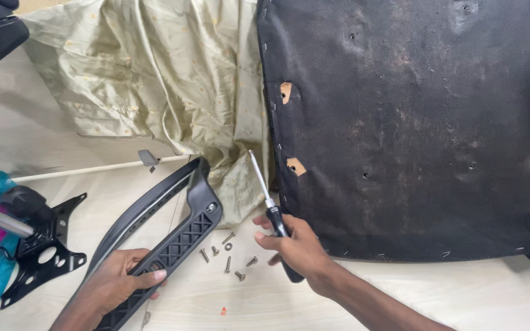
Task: The person attaches a black plastic frame to a fabric-covered seat using a screwdriver and screws. They align the frame, insert screws, and tighten them to secure the frame to the seat.
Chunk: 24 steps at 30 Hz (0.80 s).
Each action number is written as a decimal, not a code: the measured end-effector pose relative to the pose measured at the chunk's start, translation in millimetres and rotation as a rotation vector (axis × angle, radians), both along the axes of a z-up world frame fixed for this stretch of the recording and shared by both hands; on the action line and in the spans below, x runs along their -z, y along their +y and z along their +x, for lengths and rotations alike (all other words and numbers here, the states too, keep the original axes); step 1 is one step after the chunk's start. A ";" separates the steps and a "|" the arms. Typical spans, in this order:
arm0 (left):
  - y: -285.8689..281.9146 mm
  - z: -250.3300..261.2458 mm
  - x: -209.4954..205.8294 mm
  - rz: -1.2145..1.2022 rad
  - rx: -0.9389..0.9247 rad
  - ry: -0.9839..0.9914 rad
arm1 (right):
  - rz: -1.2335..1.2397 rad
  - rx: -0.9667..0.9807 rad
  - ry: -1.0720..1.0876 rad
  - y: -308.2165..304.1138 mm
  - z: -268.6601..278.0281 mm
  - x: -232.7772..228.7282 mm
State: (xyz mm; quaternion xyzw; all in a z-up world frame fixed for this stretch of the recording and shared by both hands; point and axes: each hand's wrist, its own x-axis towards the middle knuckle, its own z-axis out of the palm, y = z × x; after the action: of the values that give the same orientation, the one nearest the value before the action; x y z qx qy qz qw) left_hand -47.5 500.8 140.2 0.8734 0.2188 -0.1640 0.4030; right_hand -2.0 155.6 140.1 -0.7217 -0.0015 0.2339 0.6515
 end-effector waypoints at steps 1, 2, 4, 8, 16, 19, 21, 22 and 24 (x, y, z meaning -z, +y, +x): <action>-11.2 -2.4 -3.4 -0.036 0.011 -0.004 | 0.043 -0.015 0.023 6.1 2.0 2.3; -21.6 -5.1 -7.1 -0.072 0.021 -0.008 | 0.086 -0.029 0.046 12.5 4.4 4.5; -40.0 -9.6 -14.4 -0.133 0.038 -0.028 | 0.180 -0.020 0.135 22.4 10.0 9.3; -60.7 -17.8 -28.6 -0.193 0.042 -0.015 | 0.467 0.056 0.382 30.3 22.6 19.6; -86.1 -17.6 -30.6 -0.101 0.061 0.043 | 0.697 0.090 0.509 29.0 30.9 29.7; -101.6 -1.8 -30.4 0.035 0.028 0.053 | 0.729 0.086 0.516 27.3 28.6 28.3; -117.0 10.0 -27.3 0.125 0.000 0.029 | 0.749 0.074 0.503 26.0 28.2 25.7; -122.0 16.8 -27.7 0.108 0.030 -0.011 | 0.761 0.075 0.502 25.6 28.2 24.3; -131.4 31.6 -28.4 0.069 0.084 -0.090 | 0.782 0.074 0.502 24.9 27.9 20.2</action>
State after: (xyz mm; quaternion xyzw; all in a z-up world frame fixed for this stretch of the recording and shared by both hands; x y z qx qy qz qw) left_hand -15.8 369.4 168.6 0.9017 0.1690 -0.1335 0.3748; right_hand 25.9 180.5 119.9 -0.3426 0.0940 0.3598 0.8627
